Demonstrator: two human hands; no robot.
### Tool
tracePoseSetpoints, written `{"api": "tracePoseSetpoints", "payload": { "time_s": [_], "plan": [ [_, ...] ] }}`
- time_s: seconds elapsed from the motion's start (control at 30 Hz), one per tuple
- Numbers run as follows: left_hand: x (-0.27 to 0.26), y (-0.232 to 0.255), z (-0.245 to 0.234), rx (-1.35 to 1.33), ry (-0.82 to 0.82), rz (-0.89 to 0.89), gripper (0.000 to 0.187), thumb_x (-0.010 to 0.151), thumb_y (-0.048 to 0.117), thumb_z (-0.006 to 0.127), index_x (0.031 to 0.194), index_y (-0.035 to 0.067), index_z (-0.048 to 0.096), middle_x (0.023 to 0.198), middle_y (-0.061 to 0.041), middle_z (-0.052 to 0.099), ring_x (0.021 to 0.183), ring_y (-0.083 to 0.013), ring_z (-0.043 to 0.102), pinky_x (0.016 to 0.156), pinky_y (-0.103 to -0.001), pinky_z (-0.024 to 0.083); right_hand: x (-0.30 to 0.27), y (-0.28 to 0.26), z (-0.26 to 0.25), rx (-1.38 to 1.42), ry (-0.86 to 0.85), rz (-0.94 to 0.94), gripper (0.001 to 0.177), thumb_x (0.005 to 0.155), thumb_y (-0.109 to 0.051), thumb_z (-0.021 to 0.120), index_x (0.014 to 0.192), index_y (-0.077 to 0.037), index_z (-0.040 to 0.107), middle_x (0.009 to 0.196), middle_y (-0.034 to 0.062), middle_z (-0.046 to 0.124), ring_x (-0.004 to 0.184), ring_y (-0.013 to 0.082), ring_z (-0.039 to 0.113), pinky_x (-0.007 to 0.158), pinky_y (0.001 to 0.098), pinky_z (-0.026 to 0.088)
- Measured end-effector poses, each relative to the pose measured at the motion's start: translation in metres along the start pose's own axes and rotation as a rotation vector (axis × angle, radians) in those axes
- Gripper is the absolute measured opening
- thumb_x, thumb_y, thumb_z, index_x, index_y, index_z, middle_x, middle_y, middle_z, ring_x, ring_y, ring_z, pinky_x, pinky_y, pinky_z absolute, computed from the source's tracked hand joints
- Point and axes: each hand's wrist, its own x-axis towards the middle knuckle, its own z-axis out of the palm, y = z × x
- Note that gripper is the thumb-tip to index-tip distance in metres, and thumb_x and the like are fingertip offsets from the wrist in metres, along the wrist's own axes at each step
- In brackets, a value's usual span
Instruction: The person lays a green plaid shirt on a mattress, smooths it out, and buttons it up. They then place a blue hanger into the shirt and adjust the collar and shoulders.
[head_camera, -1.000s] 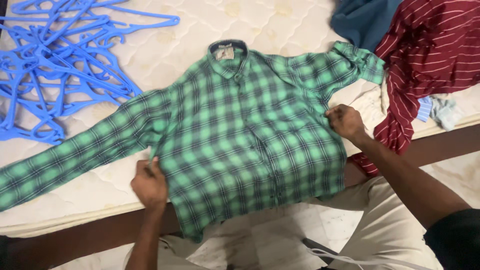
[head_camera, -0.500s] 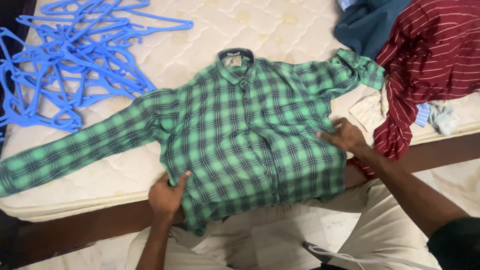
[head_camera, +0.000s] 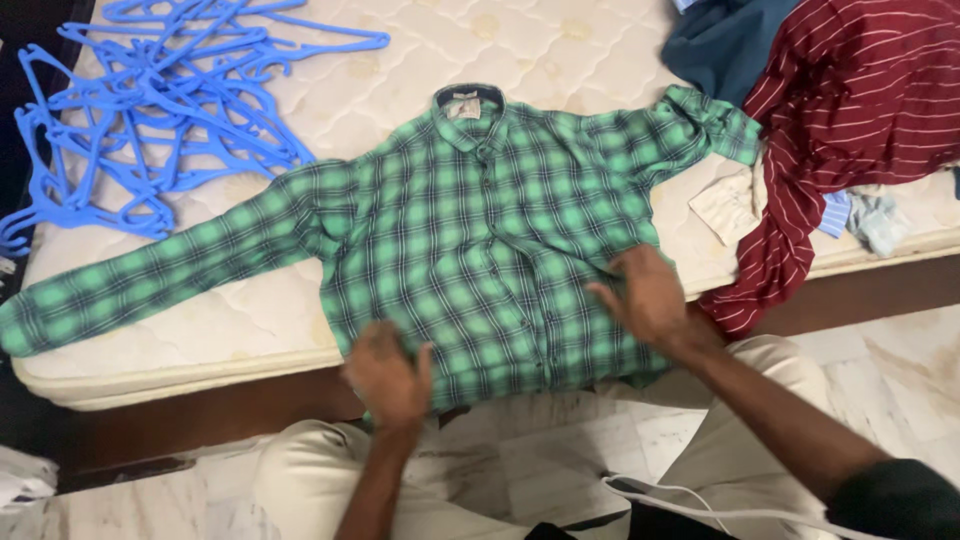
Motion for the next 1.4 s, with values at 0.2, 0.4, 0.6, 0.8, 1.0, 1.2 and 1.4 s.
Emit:
{"api": "tracePoseSetpoints", "payload": {
  "time_s": [0.2, 0.4, 0.6, 0.8, 1.0, 1.2, 1.4],
  "plan": [
    [-0.023, 0.095, 0.068, -0.403, -0.326, 0.126, 0.037, 0.088, 0.039, 0.077, 0.104, 0.008, 0.067, 0.108, -0.012, 0.07, 0.095, -0.0318, 0.071, 0.077, -0.045, 0.057, -0.002, -0.073, 0.064, 0.136, -0.183, 0.168, 0.049, 0.091, -0.05, 0.067, 0.102, -0.002, 0.062, 0.1, 0.0179, 0.067, 0.089, 0.0376, 0.069, 0.073, 0.0478, 0.056],
    [-0.028, 0.127, 0.102, -0.124, -0.514, -0.085, 0.026, 0.089, 0.02, 0.071, 0.107, 0.006, 0.061, 0.113, -0.013, 0.065, 0.096, -0.0319, 0.071, 0.076, -0.045, 0.059, -0.01, -0.063, 0.106, 0.117, -0.058, 0.165, 0.027, 0.095, -0.027, 0.06, 0.106, -0.001, 0.06, 0.104, 0.0213, 0.066, 0.083, 0.0421, 0.069, 0.071, 0.0517, 0.057],
    [-0.042, 0.106, 0.098, -0.18, -0.531, 0.138, 0.016, 0.092, 0.013, 0.066, 0.105, 0.007, 0.062, 0.108, -0.014, 0.07, 0.086, -0.0337, 0.073, 0.072, -0.047, 0.059, -0.001, -0.055, 0.078, 0.285, -0.226, 0.242, 0.023, 0.095, -0.026, 0.061, 0.102, -0.004, 0.06, 0.094, 0.021, 0.07, 0.076, 0.0418, 0.069, 0.067, 0.0521, 0.056],
    [-0.06, 0.083, 0.074, -0.434, -0.757, 0.26, 0.012, 0.083, 0.013, 0.069, 0.093, 0.01, 0.064, 0.085, -0.014, 0.073, 0.074, -0.0352, 0.071, 0.066, -0.048, 0.055, -0.019, -0.066, 0.046, 0.305, -0.367, 0.191, 0.024, 0.093, -0.029, 0.064, 0.102, -0.007, 0.061, 0.084, 0.0152, 0.072, 0.071, 0.0364, 0.071, 0.066, 0.049, 0.056],
    [-0.008, 0.084, 0.062, -0.728, -0.483, -0.092, 0.013, 0.097, 0.022, 0.063, 0.103, 0.01, 0.062, 0.068, -0.009, 0.07, 0.057, -0.0282, 0.072, 0.053, -0.04, 0.054, -0.003, -0.076, 0.037, 0.349, -0.218, 0.023, 0.025, 0.092, -0.032, 0.069, 0.087, -0.007, 0.068, 0.086, 0.013, 0.073, 0.071, 0.0326, 0.071, 0.061, 0.0453, 0.056],
    [0.084, 0.094, 0.095, -0.711, -0.211, -0.106, 0.022, 0.097, 0.019, 0.065, 0.112, 0.004, 0.063, 0.085, -0.014, 0.073, 0.069, -0.0291, 0.073, 0.062, -0.04, 0.057, 0.076, -0.052, 0.078, 0.639, -0.125, 0.172, 0.013, 0.096, -0.015, 0.069, 0.097, -0.002, 0.069, 0.091, 0.01, 0.077, 0.072, 0.0176, 0.073, 0.065, 0.0334, 0.058],
    [0.131, 0.109, 0.152, -0.534, -0.376, -0.326, 0.032, 0.095, 0.021, 0.075, 0.111, -0.005, 0.067, 0.068, -0.019, 0.07, 0.069, -0.0328, 0.071, 0.065, -0.042, 0.055, 0.123, -0.024, 0.155, 1.081, -0.191, 0.28, 0.011, 0.099, -0.004, 0.063, 0.107, 0.001, 0.068, 0.089, 0.0059, 0.074, 0.076, 0.0104, 0.071, 0.068, 0.0274, 0.061]
  ]
}}
